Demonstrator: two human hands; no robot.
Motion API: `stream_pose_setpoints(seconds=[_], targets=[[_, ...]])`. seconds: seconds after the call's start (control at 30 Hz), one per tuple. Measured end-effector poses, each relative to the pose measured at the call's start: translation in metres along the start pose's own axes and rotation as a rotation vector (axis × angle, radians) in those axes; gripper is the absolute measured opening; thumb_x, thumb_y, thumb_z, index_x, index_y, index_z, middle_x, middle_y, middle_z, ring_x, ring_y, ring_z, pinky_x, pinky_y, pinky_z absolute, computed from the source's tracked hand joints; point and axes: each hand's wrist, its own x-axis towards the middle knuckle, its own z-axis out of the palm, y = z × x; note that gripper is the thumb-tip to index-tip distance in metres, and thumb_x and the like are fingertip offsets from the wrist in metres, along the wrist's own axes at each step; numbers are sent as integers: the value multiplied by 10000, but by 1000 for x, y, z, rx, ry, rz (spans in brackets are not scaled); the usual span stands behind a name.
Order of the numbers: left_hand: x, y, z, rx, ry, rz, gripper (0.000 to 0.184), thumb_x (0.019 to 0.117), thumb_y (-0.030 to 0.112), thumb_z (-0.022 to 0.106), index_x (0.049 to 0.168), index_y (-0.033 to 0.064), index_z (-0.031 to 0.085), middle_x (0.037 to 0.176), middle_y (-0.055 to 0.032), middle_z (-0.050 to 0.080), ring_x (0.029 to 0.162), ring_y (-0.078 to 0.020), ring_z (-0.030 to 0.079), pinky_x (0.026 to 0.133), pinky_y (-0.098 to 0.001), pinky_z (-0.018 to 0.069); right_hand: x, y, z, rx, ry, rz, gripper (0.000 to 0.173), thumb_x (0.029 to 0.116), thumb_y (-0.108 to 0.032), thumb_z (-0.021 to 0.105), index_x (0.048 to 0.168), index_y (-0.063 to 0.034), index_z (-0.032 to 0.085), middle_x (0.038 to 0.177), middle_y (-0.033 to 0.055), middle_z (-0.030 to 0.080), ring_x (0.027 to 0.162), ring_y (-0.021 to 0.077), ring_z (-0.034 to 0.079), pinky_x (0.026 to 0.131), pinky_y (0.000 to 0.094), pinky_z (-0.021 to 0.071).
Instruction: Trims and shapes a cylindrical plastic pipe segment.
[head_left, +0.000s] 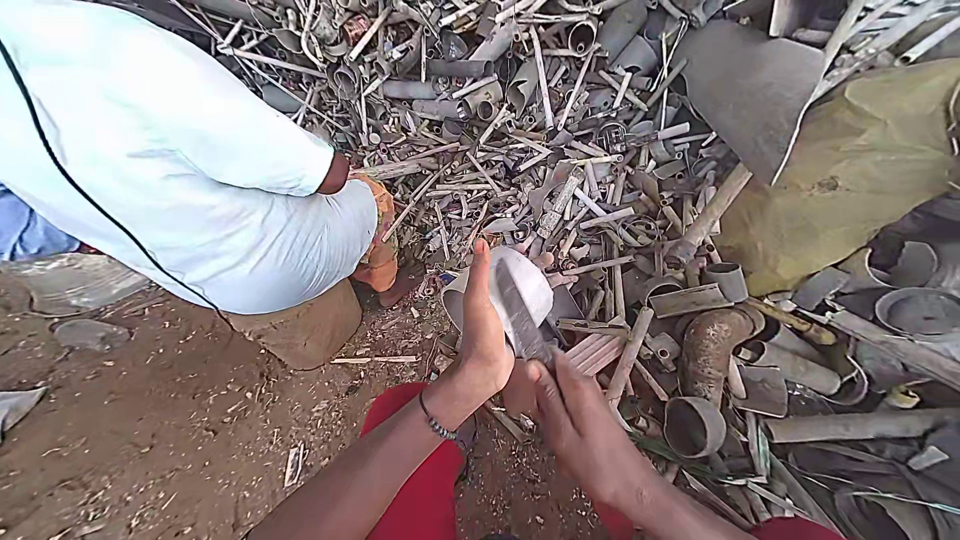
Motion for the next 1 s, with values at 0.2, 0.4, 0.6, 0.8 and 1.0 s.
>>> stream_pose_setpoints(seconds=[0.2,0.4,0.6,0.8,1.0], targets=[[1,2,-3,-20,-30,-29,750,1049,642,167,1314,89,598,1114,-158,718,1013,-284,712,872,-447,590,10,8,-18,39,-7,81,381,1101,-367,322,1140,-61,545,611,-35,468,451,84,506,443,278,488],[4,3,-2,-59,17,-17,770,1040,659,168,1311,88,608,1130,-161,729,1047,-300,714,894,-455,584,-6,6,0,-192,35,-87,440,1094,-392,344,1089,-39,607,632,-9,502,542,117,541,523,316,475],[-2,2,-2,8,-86,34,759,1048,643,146,1371,90,554,1150,-150,712,1043,-278,707,897,-439,588,8,9,-26,-69,44,44,396,1091,-375,323,1136,-67,568,623,-47,458,466,62,489,452,262,461],[3,7,-6,-81,-30,-58,786,1036,668,172,1320,78,607,1145,-182,721,1051,-319,710,909,-481,578,-5,1,-12,-209,-35,-73,416,1091,-386,363,1111,-42,596,632,-5,499,536,129,543,514,330,476],[6,16,-4,-258,94,-247,772,991,729,257,1298,108,599,1179,-146,702,1066,-298,696,879,-488,581,7,13,-17,-273,109,-35,399,1092,-329,349,1141,-8,582,597,-7,477,503,129,527,495,330,465]])
